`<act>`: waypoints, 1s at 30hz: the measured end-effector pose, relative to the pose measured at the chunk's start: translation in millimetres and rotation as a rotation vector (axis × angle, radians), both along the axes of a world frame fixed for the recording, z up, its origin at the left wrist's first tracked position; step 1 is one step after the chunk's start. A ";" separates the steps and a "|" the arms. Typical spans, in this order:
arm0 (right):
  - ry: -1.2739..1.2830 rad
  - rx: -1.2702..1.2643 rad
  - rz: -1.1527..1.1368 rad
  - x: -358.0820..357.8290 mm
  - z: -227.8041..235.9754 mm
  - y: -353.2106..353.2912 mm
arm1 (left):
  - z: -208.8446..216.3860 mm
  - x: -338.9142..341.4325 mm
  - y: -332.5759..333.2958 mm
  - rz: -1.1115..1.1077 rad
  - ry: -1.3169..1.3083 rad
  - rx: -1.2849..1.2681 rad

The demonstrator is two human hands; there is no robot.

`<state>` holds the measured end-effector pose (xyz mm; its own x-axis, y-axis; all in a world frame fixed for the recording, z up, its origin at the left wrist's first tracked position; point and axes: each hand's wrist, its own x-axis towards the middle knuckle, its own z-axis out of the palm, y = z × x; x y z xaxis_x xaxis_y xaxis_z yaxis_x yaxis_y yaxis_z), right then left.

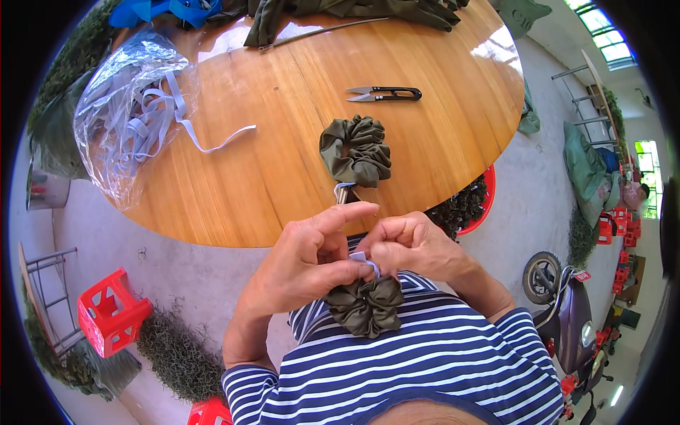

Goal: The person gathers green fabric strips and ties them into a compact bundle using a white elastic band. They use a metal tool to pull the band tight and secure the bundle, then trim the excess band with scissors. The process is repeated to create multiple fabric bundles.

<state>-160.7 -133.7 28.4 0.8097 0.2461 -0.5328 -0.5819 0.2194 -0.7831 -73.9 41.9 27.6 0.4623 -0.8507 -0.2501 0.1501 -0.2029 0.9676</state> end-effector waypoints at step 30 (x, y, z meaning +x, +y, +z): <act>-0.033 0.139 -0.095 3.6 -16.1 -15.2 | -30.1 -38.0 -12.4 0.468 -0.802 -0.302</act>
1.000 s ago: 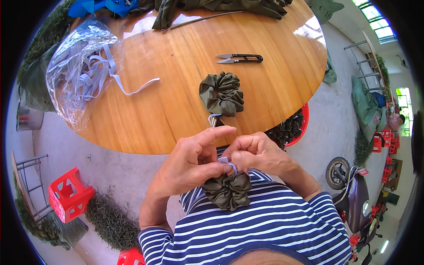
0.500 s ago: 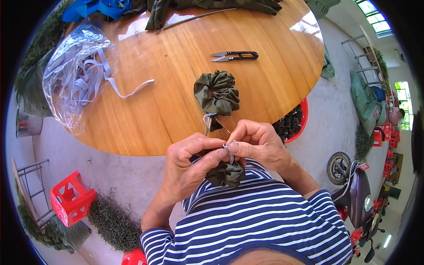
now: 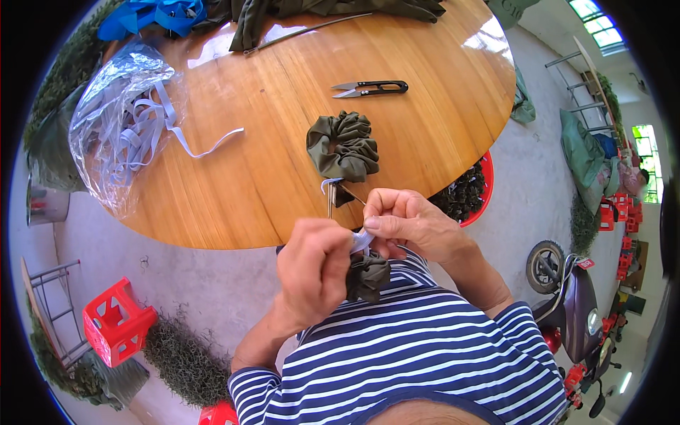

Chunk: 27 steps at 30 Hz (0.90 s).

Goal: The person gathers green fabric strips and ties them into a compact bundle using a white elastic band. They use a metal tool to pull the band tight and secure the bundle, then trim the excess band with scissors. The process is repeated to create multiple fabric bundles.

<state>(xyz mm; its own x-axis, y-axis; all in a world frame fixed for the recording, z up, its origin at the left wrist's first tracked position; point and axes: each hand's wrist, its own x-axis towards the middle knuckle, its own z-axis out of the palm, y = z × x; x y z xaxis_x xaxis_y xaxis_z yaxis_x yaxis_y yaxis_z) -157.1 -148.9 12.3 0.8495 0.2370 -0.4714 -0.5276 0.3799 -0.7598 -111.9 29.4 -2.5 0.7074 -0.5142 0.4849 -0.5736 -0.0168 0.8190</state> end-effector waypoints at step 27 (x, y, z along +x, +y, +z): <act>-0.914 -1.215 -0.144 -13.3 -4.6 21.3 | 0.2 -11.4 -1.3 -0.081 0.569 0.172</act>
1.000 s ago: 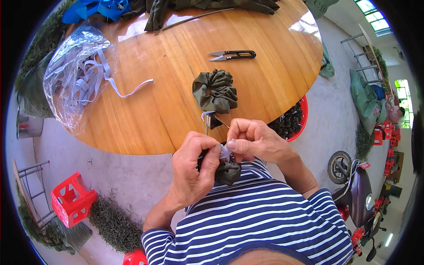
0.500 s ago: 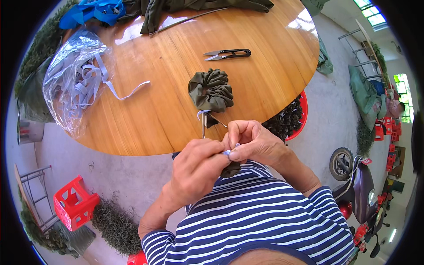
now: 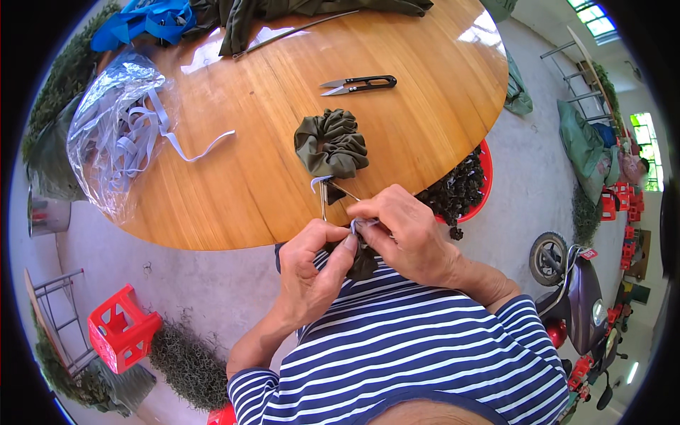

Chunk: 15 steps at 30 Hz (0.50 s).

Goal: The person gathers green fabric strips and ties them into a compact bundle using a white elastic band. They use a metal tool to pull the band tight and secure the bundle, then trim the excess band with scissors. The process is repeated to create multiple fabric bundles.

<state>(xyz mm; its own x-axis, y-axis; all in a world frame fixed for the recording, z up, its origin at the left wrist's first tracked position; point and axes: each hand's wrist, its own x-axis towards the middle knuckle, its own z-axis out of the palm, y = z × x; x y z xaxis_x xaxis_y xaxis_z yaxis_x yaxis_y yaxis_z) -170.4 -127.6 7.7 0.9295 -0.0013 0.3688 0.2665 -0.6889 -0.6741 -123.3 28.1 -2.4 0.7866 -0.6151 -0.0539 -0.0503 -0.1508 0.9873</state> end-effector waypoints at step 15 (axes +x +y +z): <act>-0.271 0.144 0.036 1.1 -21.4 -6.5 | -0.7 -6.3 6.0 0.067 0.170 -0.071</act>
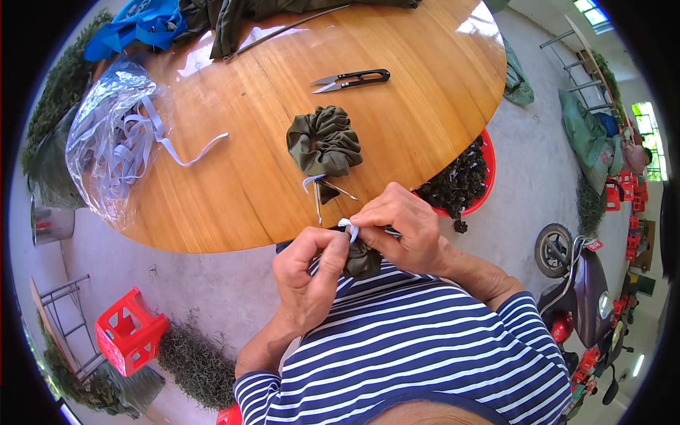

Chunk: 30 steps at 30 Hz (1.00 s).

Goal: The person gathers green fabric strips and ties them into a compact bundle using a white elastic band. They use a metal tool to pull the band tight and secure the bundle, then trim the excess band with scissors. The process is repeated to create multiple fabric bundles.

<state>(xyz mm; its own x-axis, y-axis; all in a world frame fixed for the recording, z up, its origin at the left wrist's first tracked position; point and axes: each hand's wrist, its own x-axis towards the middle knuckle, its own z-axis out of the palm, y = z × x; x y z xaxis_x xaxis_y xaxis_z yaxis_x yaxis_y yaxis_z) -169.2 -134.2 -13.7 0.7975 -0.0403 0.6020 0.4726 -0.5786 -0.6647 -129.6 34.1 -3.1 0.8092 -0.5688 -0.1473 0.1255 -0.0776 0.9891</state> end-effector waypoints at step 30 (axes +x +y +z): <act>0.974 0.761 0.023 -81.9 -20.5 -92.1 | 19.4 3.5 -48.4 -0.575 -0.171 0.119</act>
